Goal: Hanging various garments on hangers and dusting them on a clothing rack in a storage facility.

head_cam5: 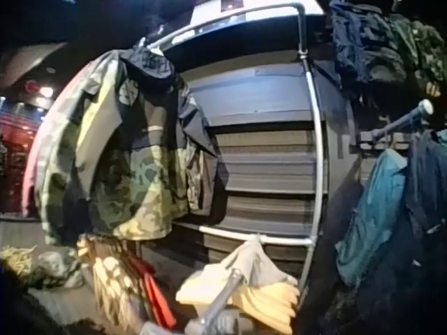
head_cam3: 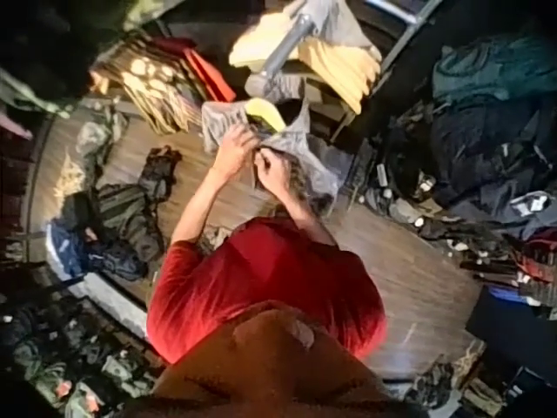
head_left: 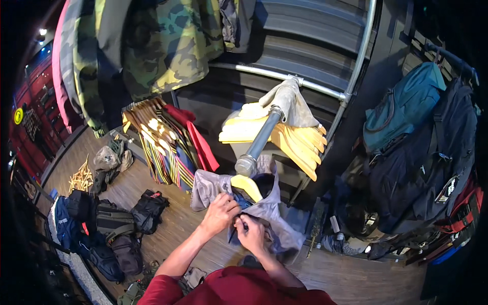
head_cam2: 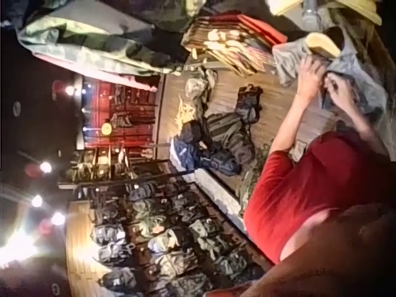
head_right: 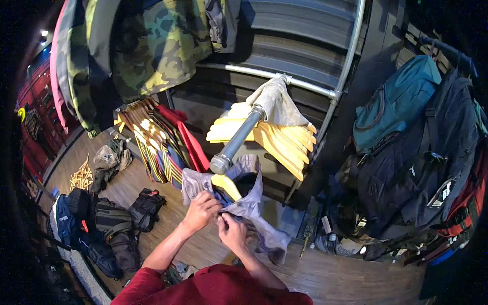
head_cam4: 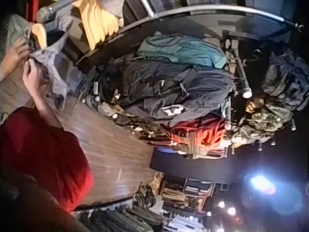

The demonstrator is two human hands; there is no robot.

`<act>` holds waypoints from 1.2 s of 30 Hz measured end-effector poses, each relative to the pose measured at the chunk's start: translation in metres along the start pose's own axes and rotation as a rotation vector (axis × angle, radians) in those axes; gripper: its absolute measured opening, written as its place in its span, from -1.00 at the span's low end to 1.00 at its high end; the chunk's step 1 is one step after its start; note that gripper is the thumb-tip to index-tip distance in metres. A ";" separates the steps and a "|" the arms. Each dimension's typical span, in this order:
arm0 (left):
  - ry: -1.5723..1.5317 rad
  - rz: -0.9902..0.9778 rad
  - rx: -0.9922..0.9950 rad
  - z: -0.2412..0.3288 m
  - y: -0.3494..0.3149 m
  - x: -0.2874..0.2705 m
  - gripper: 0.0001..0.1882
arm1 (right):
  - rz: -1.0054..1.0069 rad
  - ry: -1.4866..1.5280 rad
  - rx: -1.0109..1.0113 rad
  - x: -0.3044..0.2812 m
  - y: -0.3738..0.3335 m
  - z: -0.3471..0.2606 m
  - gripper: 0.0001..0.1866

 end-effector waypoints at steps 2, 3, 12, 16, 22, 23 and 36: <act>0.023 0.027 0.005 -0.013 -0.019 0.007 -0.76 | -0.106 -0.087 -0.039 0.000 0.004 -0.015 -0.81; 0.041 -0.052 -0.016 -0.018 -0.027 0.013 -0.81 | -0.180 -0.160 -0.037 -0.001 0.005 -0.018 -0.80; -0.074 -0.350 -0.028 -0.004 0.019 -0.030 -0.67 | 0.262 -0.314 -0.184 -0.099 0.035 -0.071 -0.84; -0.196 0.140 -0.351 -0.047 0.051 -0.064 -0.74 | 0.275 -0.653 0.158 -0.113 0.081 -0.065 -0.60; 0.003 -0.295 -0.496 -0.106 0.081 -0.029 -0.54 | 0.001 -0.819 0.311 -0.096 0.096 -0.063 -0.55; -0.032 -0.394 -0.486 -0.106 0.089 -0.029 -0.53 | 0.009 -0.802 0.323 -0.100 0.098 -0.053 -0.53; 0.274 -0.581 -0.224 -0.121 0.114 -0.003 -0.73 | 0.174 -0.793 0.367 -0.112 0.115 -0.069 -0.80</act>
Point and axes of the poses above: each hand's wrist, its own y-axis towards the middle knuckle, its own x-axis out of the palm, z = x × y, the point moved 4 cm from there along y, towards the middle knuckle, and after that the axes turned 1 degree about -z, right-handed, at the moved point
